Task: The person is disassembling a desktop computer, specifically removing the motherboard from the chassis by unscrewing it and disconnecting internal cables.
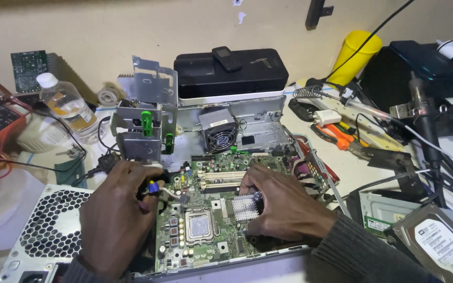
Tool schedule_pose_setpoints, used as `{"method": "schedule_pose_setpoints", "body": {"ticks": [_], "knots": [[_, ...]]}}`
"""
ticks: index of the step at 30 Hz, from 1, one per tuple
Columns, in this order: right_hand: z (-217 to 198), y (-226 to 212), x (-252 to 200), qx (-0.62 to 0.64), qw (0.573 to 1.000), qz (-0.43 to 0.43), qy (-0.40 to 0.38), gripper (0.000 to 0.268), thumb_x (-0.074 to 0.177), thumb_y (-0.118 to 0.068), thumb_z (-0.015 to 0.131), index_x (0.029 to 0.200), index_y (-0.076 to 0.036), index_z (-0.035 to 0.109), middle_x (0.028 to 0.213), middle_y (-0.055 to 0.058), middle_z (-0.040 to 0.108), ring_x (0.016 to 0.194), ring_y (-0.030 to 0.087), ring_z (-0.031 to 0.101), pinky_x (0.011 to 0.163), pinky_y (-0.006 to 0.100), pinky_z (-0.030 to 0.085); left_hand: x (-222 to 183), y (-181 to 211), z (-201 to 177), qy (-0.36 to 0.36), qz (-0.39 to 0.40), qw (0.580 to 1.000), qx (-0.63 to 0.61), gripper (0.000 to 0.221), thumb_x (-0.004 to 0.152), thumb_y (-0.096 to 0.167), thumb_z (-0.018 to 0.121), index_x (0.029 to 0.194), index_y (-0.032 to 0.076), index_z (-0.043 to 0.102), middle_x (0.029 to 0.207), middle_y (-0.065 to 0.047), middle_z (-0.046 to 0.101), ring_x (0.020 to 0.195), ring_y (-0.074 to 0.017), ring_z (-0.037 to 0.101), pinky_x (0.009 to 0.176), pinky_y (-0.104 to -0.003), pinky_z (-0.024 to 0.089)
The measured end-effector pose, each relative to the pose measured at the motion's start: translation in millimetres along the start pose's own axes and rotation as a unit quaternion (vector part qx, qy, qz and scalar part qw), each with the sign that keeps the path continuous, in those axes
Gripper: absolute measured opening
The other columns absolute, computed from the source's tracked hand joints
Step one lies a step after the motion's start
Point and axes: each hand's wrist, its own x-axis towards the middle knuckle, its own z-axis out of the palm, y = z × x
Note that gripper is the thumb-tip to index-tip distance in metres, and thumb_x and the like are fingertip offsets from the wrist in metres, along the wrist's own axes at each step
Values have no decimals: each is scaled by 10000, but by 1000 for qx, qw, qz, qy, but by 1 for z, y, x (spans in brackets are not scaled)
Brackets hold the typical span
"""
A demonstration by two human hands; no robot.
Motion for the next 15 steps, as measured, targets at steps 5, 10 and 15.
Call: {"method": "schedule_pose_setpoints", "body": {"ticks": [5, 10, 15], "knots": [[-3, -4, -3, 3, 1000, 0, -2, 544, 675, -318, 838, 1125, -208, 554, 1241, -3, 650, 1131, 214, 643, 1109, 594, 417, -9, -3, 5, 11, -3, 1000, -20, 553, 749, 112, 700, 1242, 362, 714, 1251, 94, 664, 826, -256, 711, 514, -443, 595], [1, 3, 0, 2, 1000, -24, 4, 545, 664, -309, 826, 1123, -204, 551, 1213, 11, 620, 1065, 204, 632, 1004, 517, 505, -13, -2, 9, 45, -24, 999, -16, 600, 750, 143, 797, 1315, 314, 684, 1178, 5, 657, 854, -238, 700, 602, -433, 664], [2, 4, 1, 1, 1000, -19, 5, 495, 698, -114, 788, 1133, -177, 560, 1215, 12, 627, 1071, 221, 652, 1037, 541, 511, -14, -5, 17, 106, -29, 994, 24, 448, 754, 140, 763, 1177, 202, 632, 1080, -30, 719, 989, -247, 680, 594, -506, 616]]}}
